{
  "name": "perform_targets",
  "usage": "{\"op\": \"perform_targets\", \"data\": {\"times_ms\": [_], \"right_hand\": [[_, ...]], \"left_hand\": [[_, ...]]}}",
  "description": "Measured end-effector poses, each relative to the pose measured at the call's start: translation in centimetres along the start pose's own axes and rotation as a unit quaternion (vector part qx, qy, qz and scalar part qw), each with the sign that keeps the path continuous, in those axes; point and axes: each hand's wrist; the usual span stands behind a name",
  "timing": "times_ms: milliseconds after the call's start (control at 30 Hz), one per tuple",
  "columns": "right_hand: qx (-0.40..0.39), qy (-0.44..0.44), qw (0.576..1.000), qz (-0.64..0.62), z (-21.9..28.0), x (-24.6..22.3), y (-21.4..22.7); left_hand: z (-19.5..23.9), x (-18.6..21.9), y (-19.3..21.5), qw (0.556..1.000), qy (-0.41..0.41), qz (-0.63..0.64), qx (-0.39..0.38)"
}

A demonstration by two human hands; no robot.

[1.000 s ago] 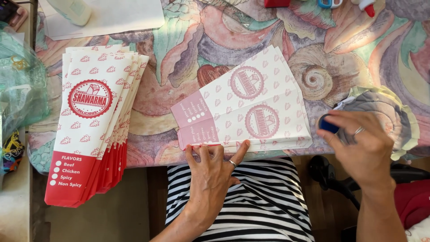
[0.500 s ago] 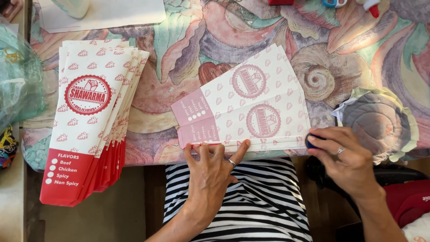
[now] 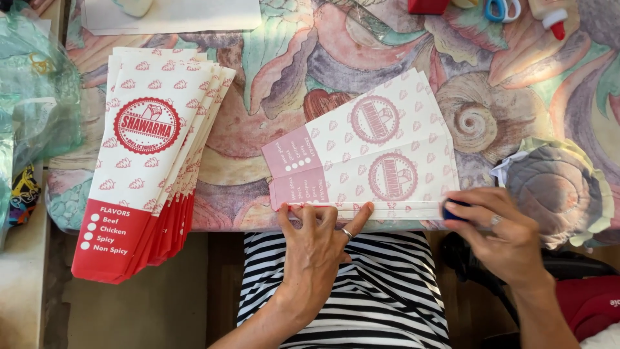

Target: Folding paper shawarma wraps and securing them with tape at a workspace.

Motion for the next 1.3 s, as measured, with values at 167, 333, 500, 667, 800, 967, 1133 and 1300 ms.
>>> {"op": "perform_targets", "data": {"times_ms": [167, 333, 500, 667, 800, 967, 1133, 1300], "right_hand": [[-0.043, 0.099, 0.992, -0.062, -4.8, -2.9, -4.1], [-0.063, 0.086, 0.993, -0.060, -4.8, -2.5, -2.9], [-0.082, 0.157, 0.982, -0.072, -5.6, -2.2, -8.5], [-0.125, 0.101, 0.982, -0.101, -7.8, -4.7, -7.6], [-0.124, 0.028, 0.987, -0.102, -6.2, -3.9, -6.2], [-0.165, 0.034, 0.975, -0.145, -8.7, -5.8, -10.1], [-0.130, 0.102, 0.982, -0.094, -7.9, -5.7, -9.9], [0.004, 0.166, 0.980, 0.108, -4.8, -4.5, -9.5]], "left_hand": [[0.1, -0.4, 0.0, 1.000, -0.006, -0.010, 0.025], [1.2, -2.5, -2.9, 0.990, -0.043, 0.009, 0.131], [2.0, -2.7, -4.9, 0.985, -0.076, 0.031, 0.151], [1.5, -2.8, -5.8, 0.980, -0.050, 0.066, 0.183], [1.6, -2.4, -5.4, 0.980, -0.047, 0.097, 0.170], [1.7, -2.3, -5.0, 0.971, -0.046, 0.128, 0.198], [1.5, -1.9, -4.9, 0.951, -0.023, 0.184, 0.249], [1.1, -1.8, -4.1, 0.938, 0.008, 0.216, 0.270]]}}
Point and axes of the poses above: each hand's wrist, its own z-axis away from the middle knuckle, its own y-axis out of the back of the hand, x = y × z, and after that the axes turned 12 degrees about -x, right-handed
